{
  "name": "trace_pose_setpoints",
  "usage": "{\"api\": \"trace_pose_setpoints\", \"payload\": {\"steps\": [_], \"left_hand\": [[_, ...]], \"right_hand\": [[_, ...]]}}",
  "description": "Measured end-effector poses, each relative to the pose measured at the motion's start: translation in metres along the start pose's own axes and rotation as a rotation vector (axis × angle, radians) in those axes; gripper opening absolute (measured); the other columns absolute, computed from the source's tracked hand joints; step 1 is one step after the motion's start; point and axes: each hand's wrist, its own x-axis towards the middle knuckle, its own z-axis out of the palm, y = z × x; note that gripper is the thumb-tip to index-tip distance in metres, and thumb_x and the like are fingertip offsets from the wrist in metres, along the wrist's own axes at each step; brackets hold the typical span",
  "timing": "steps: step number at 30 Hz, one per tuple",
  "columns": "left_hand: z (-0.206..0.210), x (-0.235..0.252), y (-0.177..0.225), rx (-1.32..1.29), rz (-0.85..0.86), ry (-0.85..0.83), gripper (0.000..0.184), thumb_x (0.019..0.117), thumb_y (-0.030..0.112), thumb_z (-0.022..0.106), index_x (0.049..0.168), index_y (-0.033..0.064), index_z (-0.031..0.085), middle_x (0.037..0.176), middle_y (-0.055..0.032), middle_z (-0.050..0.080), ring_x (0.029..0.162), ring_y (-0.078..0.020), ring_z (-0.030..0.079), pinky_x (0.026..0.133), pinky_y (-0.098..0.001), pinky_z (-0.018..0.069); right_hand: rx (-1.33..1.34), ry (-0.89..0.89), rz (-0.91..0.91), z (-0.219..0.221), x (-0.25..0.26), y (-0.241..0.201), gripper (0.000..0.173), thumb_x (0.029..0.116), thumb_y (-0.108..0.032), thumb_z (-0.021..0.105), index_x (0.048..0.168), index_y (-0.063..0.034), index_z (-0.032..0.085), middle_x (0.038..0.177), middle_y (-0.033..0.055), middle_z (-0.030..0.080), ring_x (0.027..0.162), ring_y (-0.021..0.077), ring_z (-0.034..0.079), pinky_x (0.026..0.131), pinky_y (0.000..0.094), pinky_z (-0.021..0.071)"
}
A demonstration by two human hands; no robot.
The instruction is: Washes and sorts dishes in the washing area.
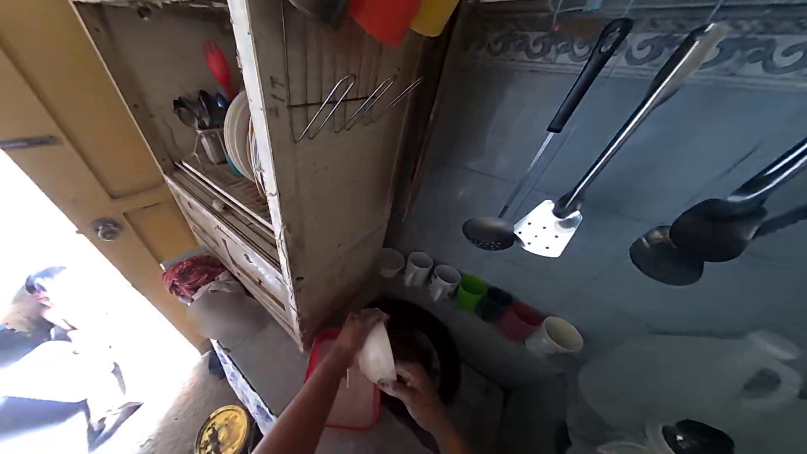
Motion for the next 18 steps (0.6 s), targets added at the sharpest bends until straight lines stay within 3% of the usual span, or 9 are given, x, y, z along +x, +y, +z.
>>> {"api": "trace_pose_setpoints", "payload": {"steps": [1,2,5,7,9,11,13,15,18], "left_hand": [[-0.001,0.000,-0.002,-0.089,-0.033,0.000,0.031,0.1082,0.018,0.045,0.114,-0.0028,0.067,0.099,-0.0111,0.070,0.088,-0.0161,0.068,0.082,-0.0346,0.0579],[0.001,-0.005,0.000,-0.068,-0.007,0.024,0.032,0.1087,0.019,0.046,0.119,-0.0037,0.066,0.106,-0.0133,0.070,0.094,-0.0171,0.067,0.087,-0.0355,0.0562],[0.021,-0.033,-0.003,0.531,0.361,0.003,0.037,0.1042,0.024,0.055,0.132,0.0013,0.066,0.137,-0.0142,0.065,0.131,-0.0258,0.059,0.114,-0.0450,0.0446],[0.034,-0.044,-0.002,0.817,0.472,-0.007,0.043,0.0987,0.034,0.060,0.130,0.0068,0.070,0.141,-0.0131,0.063,0.137,-0.0323,0.055,0.116,-0.0535,0.0413],[0.027,-0.033,0.001,0.636,0.337,-0.055,0.040,0.0982,0.028,0.062,0.130,0.0037,0.068,0.134,-0.0108,0.067,0.127,-0.0246,0.062,0.110,-0.0464,0.0482],[0.015,-0.010,-0.003,0.102,0.164,-0.073,0.025,0.1028,0.014,0.052,0.111,-0.0020,0.069,0.099,-0.0063,0.072,0.091,-0.0122,0.068,0.086,-0.0321,0.0569],[0.007,0.000,-0.004,-0.202,-0.015,-0.113,0.030,0.1071,0.016,0.044,0.109,-0.0028,0.067,0.093,-0.0086,0.071,0.083,-0.0154,0.069,0.078,-0.0341,0.0594],[0.013,-0.010,0.003,0.020,0.098,-0.043,0.030,0.1068,0.016,0.046,0.116,-0.0026,0.068,0.109,-0.0101,0.072,0.100,-0.0151,0.067,0.092,-0.0336,0.0550],[0.035,-0.044,0.011,0.793,0.373,-0.047,0.043,0.1002,0.032,0.059,0.128,0.0000,0.069,0.132,-0.0194,0.067,0.130,-0.0349,0.060,0.113,-0.0542,0.0434]], "right_hand": [[0.012,-0.010,-0.017,0.000,-0.001,0.000,0.017,0.0883,0.003,0.063,0.103,0.0020,0.071,0.094,-0.0030,0.074,0.089,-0.0010,0.069,0.086,0.0216,0.0582],[0.029,0.000,-0.018,-0.001,-0.001,0.000,0.017,0.0878,0.004,0.063,0.103,0.0013,0.071,0.093,-0.0036,0.074,0.088,-0.0009,0.069,0.085,0.0219,0.0583],[0.055,0.101,0.039,-0.003,0.001,0.003,0.020,0.0859,0.007,0.066,0.105,0.0021,0.069,0.092,-0.0016,0.073,0.087,0.0012,0.069,0.083,0.0225,0.0590],[-0.049,0.132,0.094,-0.004,-0.005,-0.003,0.032,0.0863,0.008,0.065,0.118,0.0090,0.061,0.103,0.0050,0.067,0.096,0.0008,0.063,0.089,0.0197,0.0533],[-0.128,0.084,0.075,-0.007,-0.004,-0.002,0.021,0.0863,0.005,0.067,0.107,0.0080,0.067,0.097,0.0042,0.070,0.091,-0.0007,0.065,0.086,0.0192,0.0550],[-0.165,0.002,0.048,-0.008,-0.006,-0.004,0.012,0.0885,0.002,0.066,0.099,0.0059,0.071,0.091,0.0023,0.072,0.085,-0.0028,0.065,0.082,0.0182,0.0551],[-0.130,-0.020,-0.001,-0.007,-0.010,-0.004,0.011,0.0882,0.003,0.065,0.097,0.0053,0.071,0.090,0.0001,0.072,0.084,-0.0048,0.066,0.081,0.0164,0.0555],[-0.117,0.016,-0.014,-0.006,-0.008,-0.003,0.011,0.0885,0.003,0.065,0.097,0.0053,0.071,0.089,0.0001,0.072,0.084,-0.0048,0.066,0.081,0.0162,0.0556],[-0.171,0.137,0.068,-0.005,-0.010,-0.008,0.023,0.0869,0.005,0.067,0.109,0.0108,0.066,0.097,0.0067,0.070,0.090,-0.0014,0.064,0.085,0.0173,0.0534]]}}
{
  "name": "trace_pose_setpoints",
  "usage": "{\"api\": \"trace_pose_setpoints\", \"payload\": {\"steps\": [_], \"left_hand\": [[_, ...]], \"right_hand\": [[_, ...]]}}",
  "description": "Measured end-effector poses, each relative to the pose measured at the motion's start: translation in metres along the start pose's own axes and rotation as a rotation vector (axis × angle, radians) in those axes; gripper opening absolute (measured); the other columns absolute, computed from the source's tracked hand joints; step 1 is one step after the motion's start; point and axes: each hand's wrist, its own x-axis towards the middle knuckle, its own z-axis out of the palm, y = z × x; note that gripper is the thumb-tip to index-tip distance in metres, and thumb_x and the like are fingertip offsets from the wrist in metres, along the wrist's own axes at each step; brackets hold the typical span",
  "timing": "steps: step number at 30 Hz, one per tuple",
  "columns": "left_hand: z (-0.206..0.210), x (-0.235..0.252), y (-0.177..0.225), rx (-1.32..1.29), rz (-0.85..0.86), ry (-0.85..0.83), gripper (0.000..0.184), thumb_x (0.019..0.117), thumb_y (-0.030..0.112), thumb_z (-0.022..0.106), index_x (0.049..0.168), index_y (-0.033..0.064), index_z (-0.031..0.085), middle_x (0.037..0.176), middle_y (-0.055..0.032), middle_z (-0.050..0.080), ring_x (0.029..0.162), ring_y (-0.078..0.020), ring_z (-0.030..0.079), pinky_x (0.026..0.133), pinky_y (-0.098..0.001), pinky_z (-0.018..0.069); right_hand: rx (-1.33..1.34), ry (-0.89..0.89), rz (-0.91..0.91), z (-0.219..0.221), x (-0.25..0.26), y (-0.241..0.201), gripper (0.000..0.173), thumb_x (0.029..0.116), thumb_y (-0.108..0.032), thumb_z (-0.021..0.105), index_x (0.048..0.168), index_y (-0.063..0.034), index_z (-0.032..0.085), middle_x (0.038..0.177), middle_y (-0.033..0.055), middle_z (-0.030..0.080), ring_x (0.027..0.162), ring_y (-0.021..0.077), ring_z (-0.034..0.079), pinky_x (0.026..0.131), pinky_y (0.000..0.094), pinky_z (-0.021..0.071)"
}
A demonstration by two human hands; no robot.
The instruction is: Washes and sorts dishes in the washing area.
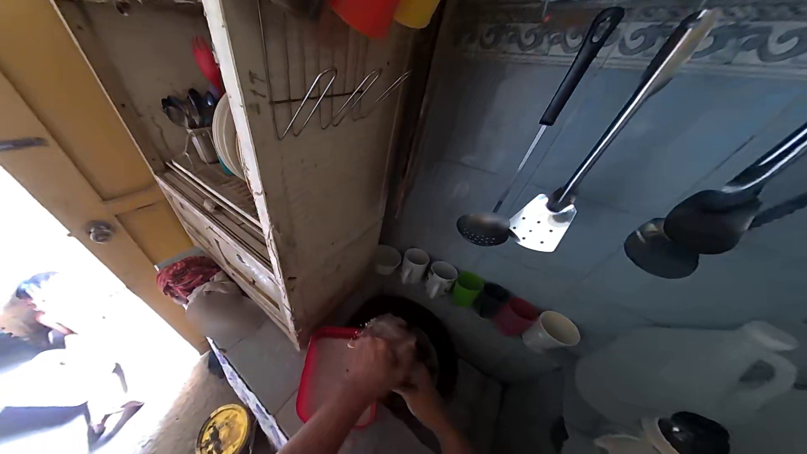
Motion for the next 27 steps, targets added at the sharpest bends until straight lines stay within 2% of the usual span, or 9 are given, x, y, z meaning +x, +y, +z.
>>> {"api": "trace_pose_setpoints", "payload": {"steps": [3,8,11,13,15,18,20,22,27], "left_hand": [[-0.009,0.003,0.012,0.030,-0.059,-0.063,0.051,0.0972,0.038,0.063,0.125,-0.0053,0.067,0.126,-0.0249,0.068,0.127,-0.0382,0.061,0.112,-0.0549,0.0434],[-0.014,0.033,-0.041,-0.928,-0.243,-0.086,0.026,0.1055,0.012,0.046,0.097,-0.0009,0.068,0.082,-0.0020,0.069,0.073,-0.0082,0.065,0.071,-0.0271,0.0569],[-0.006,0.019,-0.028,-0.439,0.040,0.027,0.023,0.0997,0.012,0.058,0.104,-0.0041,0.074,0.103,-0.0122,0.073,0.100,-0.0176,0.068,0.095,-0.0355,0.0547],[0.006,0.001,-0.007,-0.007,0.281,0.051,0.031,0.0972,0.027,0.063,0.108,0.0024,0.077,0.113,-0.0190,0.074,0.114,-0.0349,0.068,0.104,-0.0546,0.0503],[0.025,-0.006,-0.004,0.157,0.462,0.190,0.031,0.0970,0.038,0.061,0.108,0.0155,0.080,0.116,-0.0128,0.075,0.119,-0.0357,0.067,0.109,-0.0623,0.0438],[0.019,0.013,-0.017,-0.217,0.275,0.195,0.029,0.0992,0.025,0.060,0.113,0.0063,0.077,0.123,-0.0128,0.071,0.122,-0.0254,0.064,0.106,-0.0458,0.0505],[0.006,0.031,-0.025,-0.769,-0.085,0.068,0.028,0.1038,0.013,0.051,0.113,-0.0051,0.070,0.107,-0.0098,0.073,0.097,-0.0128,0.068,0.090,-0.0326,0.0562],[0.000,0.038,-0.029,-1.029,-0.311,0.018,0.032,0.1076,0.017,0.045,0.116,-0.0047,0.067,0.099,-0.0118,0.072,0.087,-0.0175,0.070,0.082,-0.0365,0.0594],[0.021,0.000,-0.004,-0.139,0.211,0.244,0.031,0.1010,0.027,0.059,0.119,0.0091,0.076,0.132,-0.0138,0.068,0.132,-0.0334,0.058,0.111,-0.0544,0.0461]], "right_hand": [[0.002,-0.015,0.001,-0.005,0.000,-0.002,0.020,0.0853,0.005,0.068,0.105,0.0078,0.067,0.093,0.0023,0.070,0.087,-0.0037,0.064,0.082,0.0162,0.0545],[-0.103,-0.182,-0.140,-0.009,-0.006,0.007,0.009,0.0860,-0.001,0.068,0.088,0.0075,0.071,0.083,0.0048,0.070,0.079,-0.0026,0.063,0.077,0.0163,0.0525],[-0.167,-0.094,0.057,-0.003,-0.003,-0.003,0.030,0.0856,-0.001,0.073,0.111,0.0123,0.066,0.102,0.0176,0.070,0.095,0.0131,0.067,0.089,0.0286,0.0545],[-0.037,0.043,0.149,0.004,-0.002,0.005,0.043,0.0877,0.000,0.073,0.126,0.0113,0.057,0.113,0.0143,0.066,0.103,0.0072,0.062,0.094,0.0225,0.0509],[0.120,0.143,0.144,0.008,-0.003,0.019,0.038,0.0941,0.000,0.063,0.129,0.0098,0.050,0.109,0.0074,0.061,0.099,-0.0012,0.056,0.089,0.0154,0.0474],[0.244,0.159,0.056,0.005,0.000,0.017,0.034,0.0833,0.009,0.066,0.117,0.0084,0.061,0.103,0.0028,0.071,0.095,-0.0002,0.066,0.088,0.0189,0.0561],[0.282,0.088,0.017,0.002,-0.005,0.008,0.032,0.0808,0.013,0.066,0.112,0.0076,0.066,0.100,0.0017,0.075,0.094,0.0019,0.070,0.088,0.0214,0.0586],[0.280,0.060,-0.007,0.002,-0.007,0.005,0.026,0.0819,0.012,0.066,0.107,0.0053,0.068,0.097,0.0002,0.076,0.092,0.0021,0.071,0.087,0.0216,0.0588],[0.390,0.182,-0.041,0.005,-0.002,0.025,0.025,0.0832,0.011,0.061,0.104,-0.0001,0.067,0.093,-0.0038,0.073,0.088,0.0015,0.069,0.084,0.0236,0.0591]]}}
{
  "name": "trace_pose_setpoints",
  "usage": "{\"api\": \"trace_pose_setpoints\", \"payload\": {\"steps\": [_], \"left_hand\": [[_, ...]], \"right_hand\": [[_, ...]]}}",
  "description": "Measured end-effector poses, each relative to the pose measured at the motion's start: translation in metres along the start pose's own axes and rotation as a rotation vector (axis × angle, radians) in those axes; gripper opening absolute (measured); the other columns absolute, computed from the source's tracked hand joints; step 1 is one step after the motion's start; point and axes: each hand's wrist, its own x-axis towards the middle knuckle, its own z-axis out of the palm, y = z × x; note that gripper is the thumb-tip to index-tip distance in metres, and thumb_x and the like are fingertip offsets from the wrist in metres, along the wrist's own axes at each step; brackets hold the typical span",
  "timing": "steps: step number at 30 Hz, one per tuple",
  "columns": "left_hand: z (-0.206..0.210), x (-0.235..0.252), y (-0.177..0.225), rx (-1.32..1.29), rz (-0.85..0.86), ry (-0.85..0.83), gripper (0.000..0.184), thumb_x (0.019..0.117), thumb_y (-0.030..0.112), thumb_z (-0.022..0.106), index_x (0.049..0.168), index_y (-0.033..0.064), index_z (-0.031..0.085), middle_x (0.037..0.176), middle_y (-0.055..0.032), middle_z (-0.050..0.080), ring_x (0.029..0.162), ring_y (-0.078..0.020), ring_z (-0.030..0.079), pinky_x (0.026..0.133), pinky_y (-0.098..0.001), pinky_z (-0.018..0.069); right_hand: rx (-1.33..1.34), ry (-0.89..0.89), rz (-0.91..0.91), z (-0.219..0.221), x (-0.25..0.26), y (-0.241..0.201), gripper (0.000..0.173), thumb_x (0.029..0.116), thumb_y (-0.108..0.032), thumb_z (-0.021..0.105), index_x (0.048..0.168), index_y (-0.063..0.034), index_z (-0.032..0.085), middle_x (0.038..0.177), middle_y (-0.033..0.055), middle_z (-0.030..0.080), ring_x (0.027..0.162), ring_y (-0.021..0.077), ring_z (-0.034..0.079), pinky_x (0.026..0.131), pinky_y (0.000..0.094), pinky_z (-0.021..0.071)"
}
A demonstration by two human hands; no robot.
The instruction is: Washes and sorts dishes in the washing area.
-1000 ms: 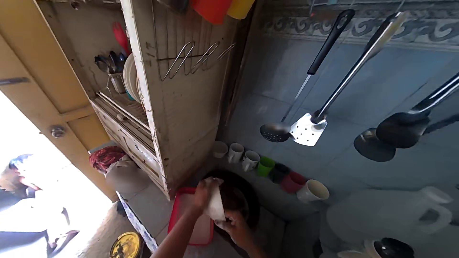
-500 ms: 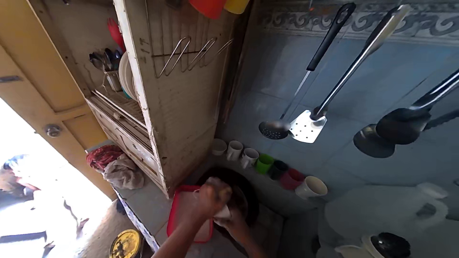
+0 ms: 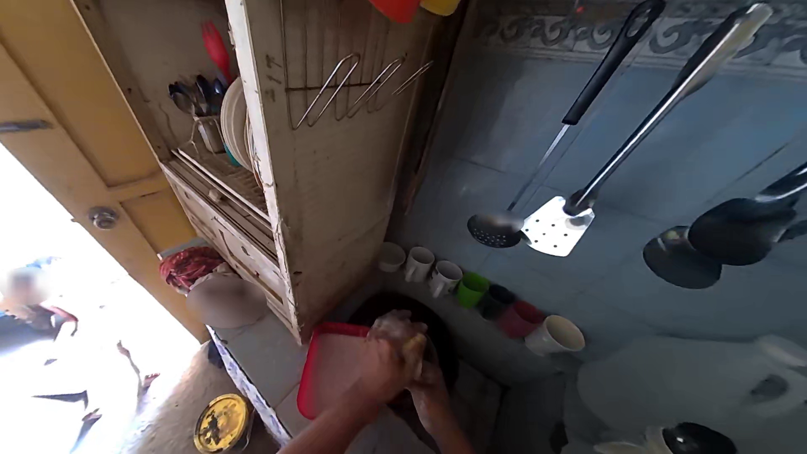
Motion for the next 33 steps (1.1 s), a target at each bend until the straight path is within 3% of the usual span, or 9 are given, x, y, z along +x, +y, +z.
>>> {"api": "trace_pose_setpoints", "payload": {"steps": [2,9,13,16,19,23,27,30,33], "left_hand": [[0.003,-0.005,0.005,0.167,0.104,-0.031,0.030,0.0967,0.035,0.061,0.114,0.0171,0.079,0.132,-0.0126,0.069,0.134,-0.0409,0.055,0.106,-0.0645,0.0452],[-0.029,0.031,-0.032,-0.703,-0.521,-0.127,0.025,0.1037,0.012,0.050,0.093,0.0004,0.070,0.083,-0.0018,0.068,0.076,-0.0075,0.064,0.074,-0.0274,0.0558],[-0.023,0.015,-0.001,0.139,-0.019,-0.214,0.030,0.0972,0.029,0.064,0.108,0.0039,0.078,0.108,-0.0167,0.075,0.110,-0.0336,0.069,0.101,-0.0542,0.0520],[-0.001,0.005,-0.006,0.269,0.291,-0.077,0.028,0.0943,0.037,0.065,0.103,0.0156,0.081,0.104,-0.0119,0.076,0.105,-0.0336,0.070,0.100,-0.0581,0.0502],[-0.008,0.020,-0.029,-0.201,-0.023,-0.125,0.026,0.0984,0.021,0.062,0.109,0.0024,0.077,0.115,-0.0127,0.074,0.114,-0.0233,0.067,0.107,-0.0451,0.0479],[-0.015,0.028,-0.039,-0.873,-0.598,-0.024,0.034,0.1080,0.019,0.042,0.117,-0.0027,0.067,0.107,-0.0093,0.071,0.096,-0.0130,0.067,0.088,-0.0335,0.0559],[0.007,0.001,-0.022,-0.481,-0.194,0.191,0.038,0.1051,0.021,0.049,0.124,-0.0072,0.066,0.133,-0.0192,0.066,0.128,-0.0227,0.061,0.111,-0.0383,0.0466],[0.024,-0.014,-0.027,-0.215,0.187,0.224,0.033,0.1020,0.021,0.056,0.117,-0.0029,0.073,0.133,-0.0273,0.064,0.136,-0.0449,0.053,0.118,-0.0549,0.0375],[0.024,-0.015,-0.033,-0.416,-0.048,0.173,0.037,0.1041,0.015,0.051,0.126,-0.0111,0.065,0.139,-0.0263,0.061,0.139,-0.0342,0.053,0.119,-0.0443,0.0397]], "right_hand": [[-0.063,-0.008,-0.010,-0.003,-0.002,0.000,0.029,0.0846,0.009,0.059,0.113,0.0024,0.061,0.098,-0.0049,0.067,0.093,-0.0026,0.064,0.088,0.0197,0.0548],[-0.164,-0.240,0.008,-0.008,-0.006,-0.018,0.025,0.0785,0.005,0.072,0.101,-0.0046,0.072,0.093,-0.0052,0.076,0.088,0.0016,0.071,0.083,0.0233,0.0605],[-0.161,-0.080,0.135,0.002,0.002,-0.016,0.046,0.0775,0.004,0.075,0.121,0.0070,0.060,0.105,0.0055,0.071,0.096,0.0052,0.069,0.087,0.0246,0.0593],[-0.152,0.057,0.161,0.008,0.001,-0.011,0.054,0.0855,0.006,0.065,0.136,0.0096,0.044,0.116,0.0073,0.061,0.104,0.0002,0.060,0.091,0.0181,0.0522],[-0.075,-0.001,0.079,0.005,0.002,-0.011,0.032,0.0789,0.010,0.066,0.111,0.0045,0.067,0.098,0.0022,0.074,0.092,0.0042,0.070,0.085,0.0240,0.0592],[0.117,-0.003,0.022,0.008,-0.002,-0.013,0.029,0.0819,0.008,0.061,0.108,-0.0015,0.068,0.098,-0.0003,0.075,0.092,0.0082,0.072,0.087,0.0290,0.0604],[0.470,0.147,0.139,0.012,0.005,-0.015,0.034,0.0936,0.003,0.047,0.127,-0.0013,0.048,0.107,0.0093,0.071,0.090,0.0227,0.074,0.079,0.0437,0.0644],[0.594,0.217,0.193,0.017,0.008,-0.017,0.025,0.1023,-0.004,0.041,0.125,-0.0075,0.050,0.100,0.0054,0.072,0.086,0.0159,0.073,0.075,0.0348,0.0632],[0.579,0.231,0.232,0.016,0.007,-0.009,0.028,0.1030,-0.006,0.041,0.129,-0.0034,0.048,0.106,0.0115,0.070,0.089,0.0223,0.073,0.076,0.0399,0.0635]]}}
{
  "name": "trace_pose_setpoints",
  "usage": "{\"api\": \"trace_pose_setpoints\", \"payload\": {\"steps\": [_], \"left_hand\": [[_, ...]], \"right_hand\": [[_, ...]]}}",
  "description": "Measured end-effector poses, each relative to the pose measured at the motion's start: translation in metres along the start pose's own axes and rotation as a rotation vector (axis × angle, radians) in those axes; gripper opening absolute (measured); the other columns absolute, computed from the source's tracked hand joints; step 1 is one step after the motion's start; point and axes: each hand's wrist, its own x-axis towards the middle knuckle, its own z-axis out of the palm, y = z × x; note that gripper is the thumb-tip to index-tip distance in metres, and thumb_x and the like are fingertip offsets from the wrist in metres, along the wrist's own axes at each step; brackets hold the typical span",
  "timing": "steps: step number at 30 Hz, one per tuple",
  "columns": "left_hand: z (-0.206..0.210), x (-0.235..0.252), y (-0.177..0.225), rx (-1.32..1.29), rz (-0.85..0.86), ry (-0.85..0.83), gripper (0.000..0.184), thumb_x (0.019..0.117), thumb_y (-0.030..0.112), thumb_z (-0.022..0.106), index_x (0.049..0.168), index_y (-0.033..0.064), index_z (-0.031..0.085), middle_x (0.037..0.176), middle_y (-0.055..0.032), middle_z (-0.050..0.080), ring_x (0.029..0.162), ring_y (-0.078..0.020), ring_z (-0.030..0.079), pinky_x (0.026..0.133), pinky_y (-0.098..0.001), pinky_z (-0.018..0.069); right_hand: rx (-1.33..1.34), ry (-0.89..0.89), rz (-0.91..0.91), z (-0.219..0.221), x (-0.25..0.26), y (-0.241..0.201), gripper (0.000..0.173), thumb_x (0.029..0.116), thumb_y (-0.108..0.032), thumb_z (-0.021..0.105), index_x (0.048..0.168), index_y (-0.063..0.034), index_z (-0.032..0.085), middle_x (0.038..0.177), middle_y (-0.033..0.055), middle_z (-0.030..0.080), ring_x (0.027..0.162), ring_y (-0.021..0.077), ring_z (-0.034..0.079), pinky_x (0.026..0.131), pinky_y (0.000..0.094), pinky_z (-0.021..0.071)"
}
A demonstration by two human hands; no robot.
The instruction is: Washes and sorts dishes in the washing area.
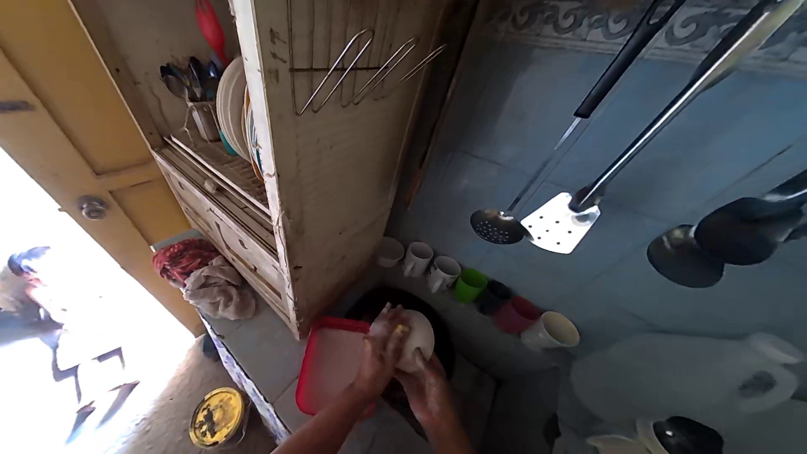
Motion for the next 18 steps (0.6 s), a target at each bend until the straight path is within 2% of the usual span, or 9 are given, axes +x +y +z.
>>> {"api": "trace_pose_setpoints", "payload": {"steps": [4,5,7,9,11,13,15,17,18], "left_hand": [[-0.002,0.012,0.007,-0.240,-0.421,0.242,0.038,0.1071,0.019,0.046,0.130,-0.0078,0.060,0.119,-0.0169,0.068,0.102,-0.0143,0.065,0.091,-0.0310,0.0528],[0.000,0.010,0.010,-0.175,-0.383,0.238,0.036,0.1070,0.016,0.047,0.128,-0.0084,0.061,0.118,-0.0167,0.069,0.102,-0.0140,0.065,0.091,-0.0297,0.0526],[0.004,-0.002,0.018,0.088,-0.118,0.071,0.034,0.1036,0.009,0.053,0.127,-0.0129,0.063,0.131,-0.0238,0.066,0.128,-0.0282,0.062,0.113,-0.0409,0.0460],[0.008,-0.006,0.018,0.395,0.200,-0.073,0.028,0.0996,0.016,0.059,0.116,-0.0002,0.075,0.129,-0.0171,0.070,0.133,-0.0380,0.058,0.116,-0.0550,0.0400],[0.003,0.005,0.017,0.458,0.207,-0.156,0.027,0.0995,0.022,0.060,0.112,0.0066,0.078,0.127,-0.0131,0.072,0.132,-0.0382,0.059,0.116,-0.0615,0.0371],[-0.013,0.027,0.016,0.265,-0.112,-0.208,0.029,0.1020,0.022,0.058,0.113,0.0022,0.076,0.121,-0.0113,0.073,0.122,-0.0226,0.065,0.112,-0.0448,0.0462],[-0.027,0.045,0.008,-0.172,-0.478,-0.146,0.028,0.1046,0.012,0.049,0.108,-0.0046,0.071,0.104,-0.0100,0.073,0.098,-0.0129,0.067,0.093,-0.0325,0.0541],[-0.030,0.046,0.003,-0.482,-0.753,0.000,0.036,0.1095,0.020,0.038,0.099,0.0006,0.067,0.086,-0.0060,0.070,0.079,-0.0131,0.067,0.075,-0.0329,0.0580],[-0.027,0.043,0.004,-0.546,-0.795,0.096,0.036,0.1103,0.023,0.038,0.097,0.0030,0.064,0.082,-0.0046,0.068,0.077,-0.0128,0.067,0.073,-0.0332,0.0586]], "right_hand": [[-0.053,0.043,0.006,-0.002,0.000,0.010,0.030,0.1018,-0.001,0.041,0.131,0.0001,0.048,0.111,0.0152,0.068,0.093,0.0273,0.073,0.079,0.0453,0.0636],[-0.092,0.042,-0.019,-0.001,-0.001,0.011,0.028,0.1018,0.001,0.042,0.129,0.0010,0.049,0.108,0.0138,0.069,0.090,0.0251,0.073,0.078,0.0432,0.0641],[-0.261,0.036,-0.114,0.001,-0.001,0.012,0.023,0.0991,0.005,0.046,0.118,0.0024,0.058,0.095,0.0054,0.072,0.082,0.0126,0.072,0.075,0.0310,0.0625],[-0.520,-0.027,-0.189,-0.004,-0.003,0.012,0.020,0.0958,0.005,0.047,0.111,0.0011,0.060,0.091,-0.0023,0.067,0.085,0.0020,0.065,0.080,0.0224,0.0565],[-0.713,-0.124,-0.205,-0.010,-0.005,0.004,0.019,0.0890,0.008,0.055,0.105,0.0024,0.063,0.091,-0.0029,0.067,0.086,-0.0003,0.064,0.082,0.0210,0.0556],[-0.771,-0.236,-0.203,-0.011,-0.006,-0.007,0.019,0.0860,0.006,0.067,0.104,0.0026,0.071,0.093,-0.0006,0.074,0.089,0.0020,0.070,0.085,0.0231,0.0595],[-0.682,-0.243,-0.212,-0.010,-0.007,-0.012,0.016,0.0836,0.003,0.068,0.098,-0.0030,0.074,0.089,-0.0024,0.076,0.085,0.0035,0.071,0.082,0.0244,0.0606],[-0.455,-0.182,-0.199,-0.008,-0.006,-0.012,0.018,0.0833,0.002,0.065,0.098,-0.0057,0.073,0.090,-0.0008,0.076,0.083,0.0082,0.073,0.079,0.0285,0.0621],[-0.363,-0.129,-0.181,-0.007,-0.002,-0.010,0.022,0.0862,0.000,0.062,0.106,-0.0031,0.069,0.095,0.0027,0.076,0.084,0.0122,0.073,0.078,0.0318,0.0630]]}}
